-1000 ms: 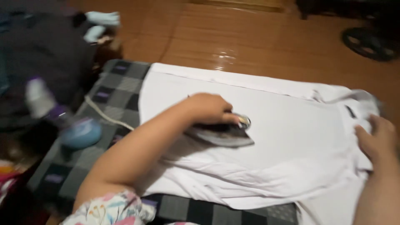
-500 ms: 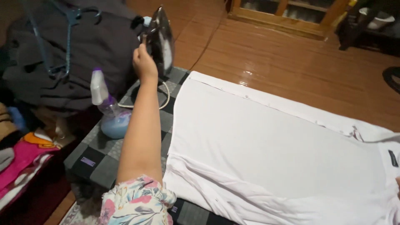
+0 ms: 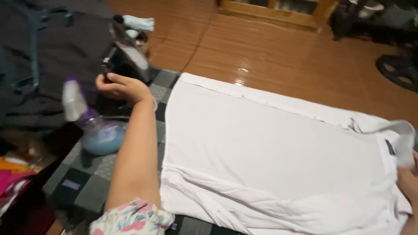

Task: Ironing a white button-up dress shirt on an ironing board.

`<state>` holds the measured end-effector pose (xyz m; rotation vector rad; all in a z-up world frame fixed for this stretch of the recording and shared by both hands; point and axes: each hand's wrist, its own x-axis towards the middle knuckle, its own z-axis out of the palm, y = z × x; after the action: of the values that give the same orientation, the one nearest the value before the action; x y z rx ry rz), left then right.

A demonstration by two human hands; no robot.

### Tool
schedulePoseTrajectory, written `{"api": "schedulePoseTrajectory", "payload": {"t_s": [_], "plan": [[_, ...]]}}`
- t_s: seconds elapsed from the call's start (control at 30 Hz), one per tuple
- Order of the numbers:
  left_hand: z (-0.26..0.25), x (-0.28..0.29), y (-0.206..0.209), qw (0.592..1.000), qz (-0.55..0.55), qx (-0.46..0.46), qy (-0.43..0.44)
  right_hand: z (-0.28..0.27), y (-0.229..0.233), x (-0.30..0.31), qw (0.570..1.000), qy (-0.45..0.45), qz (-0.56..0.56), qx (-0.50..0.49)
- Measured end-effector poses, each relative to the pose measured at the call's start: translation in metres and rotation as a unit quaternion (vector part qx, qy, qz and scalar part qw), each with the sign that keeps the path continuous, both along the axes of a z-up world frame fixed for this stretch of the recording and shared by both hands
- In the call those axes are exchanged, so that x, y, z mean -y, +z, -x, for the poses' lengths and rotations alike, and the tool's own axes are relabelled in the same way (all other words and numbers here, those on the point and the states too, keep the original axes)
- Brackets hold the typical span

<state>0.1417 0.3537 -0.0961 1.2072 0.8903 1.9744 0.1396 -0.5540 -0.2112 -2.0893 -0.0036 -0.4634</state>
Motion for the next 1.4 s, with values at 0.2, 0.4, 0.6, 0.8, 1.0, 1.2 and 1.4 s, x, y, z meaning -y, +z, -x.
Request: {"api": "schedulePoseTrajectory", "payload": {"t_s": [0.2, 0.4, 0.6, 0.8, 1.0, 1.2, 1.4], "plan": [[0.026, 0.087, 0.046, 0.952, -0.291, -0.087, -0.045, 0.031, 0.059, -0.036, 0.962, -0.126, 0.239, -0.029], [0.007, 0.147, 0.034, 0.802, -0.392, -0.308, -0.329, 0.045, 0.119, -0.089, 0.969, -0.172, 0.081, -0.157], [-0.079, 0.104, -0.034, 0.678, -0.107, -0.697, -0.207, -0.014, 0.12, -0.066, 0.943, -0.208, 0.123, -0.227], [-0.055, 0.122, 0.038, 0.608, -0.063, -0.673, -0.418, -0.044, 0.111, -0.075, 0.922, -0.212, 0.272, -0.175], [-0.072, 0.078, -0.006, 0.636, -0.049, -0.597, -0.487, -0.017, 0.162, -0.096, 0.949, -0.042, 0.066, -0.305], [-0.085, 0.073, -0.031, 0.683, -0.167, -0.557, -0.443, -0.019, 0.17, -0.127, 0.947, -0.168, 0.029, -0.27], [-0.11, 0.085, -0.042, 0.719, -0.219, -0.518, -0.409, -0.056, 0.127, -0.098, 0.919, -0.165, 0.337, -0.118]]}}
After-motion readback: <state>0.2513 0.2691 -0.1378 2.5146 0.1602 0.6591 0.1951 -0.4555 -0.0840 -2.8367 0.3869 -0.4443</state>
